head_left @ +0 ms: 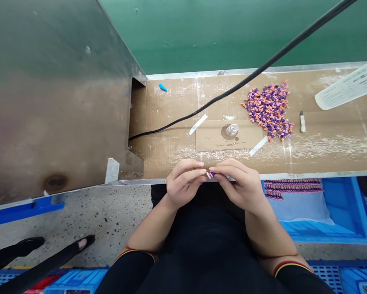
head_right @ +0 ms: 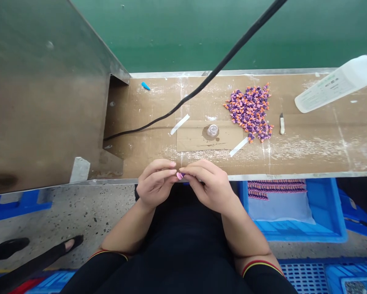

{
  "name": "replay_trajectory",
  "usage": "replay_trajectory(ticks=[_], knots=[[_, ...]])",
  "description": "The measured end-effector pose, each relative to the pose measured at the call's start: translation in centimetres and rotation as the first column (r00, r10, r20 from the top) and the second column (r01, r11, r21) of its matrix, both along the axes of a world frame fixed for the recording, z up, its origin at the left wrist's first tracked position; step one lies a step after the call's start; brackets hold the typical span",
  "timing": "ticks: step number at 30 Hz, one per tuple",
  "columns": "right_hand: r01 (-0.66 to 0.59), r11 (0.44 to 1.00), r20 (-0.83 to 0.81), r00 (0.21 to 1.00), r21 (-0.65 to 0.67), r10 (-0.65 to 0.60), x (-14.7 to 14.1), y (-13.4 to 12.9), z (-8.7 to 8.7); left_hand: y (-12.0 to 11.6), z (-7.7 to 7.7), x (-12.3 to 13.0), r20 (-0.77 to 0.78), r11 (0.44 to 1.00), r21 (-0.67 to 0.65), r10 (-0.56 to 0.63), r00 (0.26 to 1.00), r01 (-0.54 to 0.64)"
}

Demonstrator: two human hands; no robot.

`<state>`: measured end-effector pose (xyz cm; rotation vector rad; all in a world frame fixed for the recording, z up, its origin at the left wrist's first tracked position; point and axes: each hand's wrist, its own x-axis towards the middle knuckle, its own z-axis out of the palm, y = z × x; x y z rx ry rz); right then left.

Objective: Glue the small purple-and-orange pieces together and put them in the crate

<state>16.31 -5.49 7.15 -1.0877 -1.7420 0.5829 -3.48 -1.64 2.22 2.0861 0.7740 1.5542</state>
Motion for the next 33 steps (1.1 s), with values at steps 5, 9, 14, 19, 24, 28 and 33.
replay_trajectory(ticks=[5,9,14,19,24,28,33], knots=[[-0.109,0.986,0.02,0.993,-0.124,0.112,0.9,0.1,0.1,0.6,0.9,-0.1,0.002,0.985,-0.084,-0.15,0.989,0.15],[-0.198,0.964,0.009,0.979,-0.176,0.203,1.4,0.2,0.4,0.6,1.1,-0.3,0.006,0.944,-0.19,-0.272,0.962,0.268],[-0.257,0.939,-0.018,0.965,-0.228,0.26,1.8,0.3,0.5,0.5,1.1,-0.6,0.036,0.893,-0.291,-0.349,0.936,0.344],[-0.272,0.931,-0.032,0.962,-0.242,0.272,1.9,0.3,0.3,0.3,1.2,-0.5,0.045,0.872,-0.324,-0.372,0.927,0.366],[-0.276,0.934,-0.029,0.961,-0.226,0.277,1.7,0.4,0.6,0.3,1.1,-0.4,0.041,0.889,-0.301,-0.349,0.936,0.345],[-0.269,0.936,-0.028,0.962,-0.226,0.27,2.0,0.3,0.6,0.2,1.0,-0.2,0.057,0.894,-0.269,-0.357,0.933,0.358],[-0.257,0.93,-0.024,0.965,-0.262,0.26,1.9,0.4,0.5,0.1,0.7,0.1,0.066,0.906,-0.237,-0.346,0.936,0.351]])
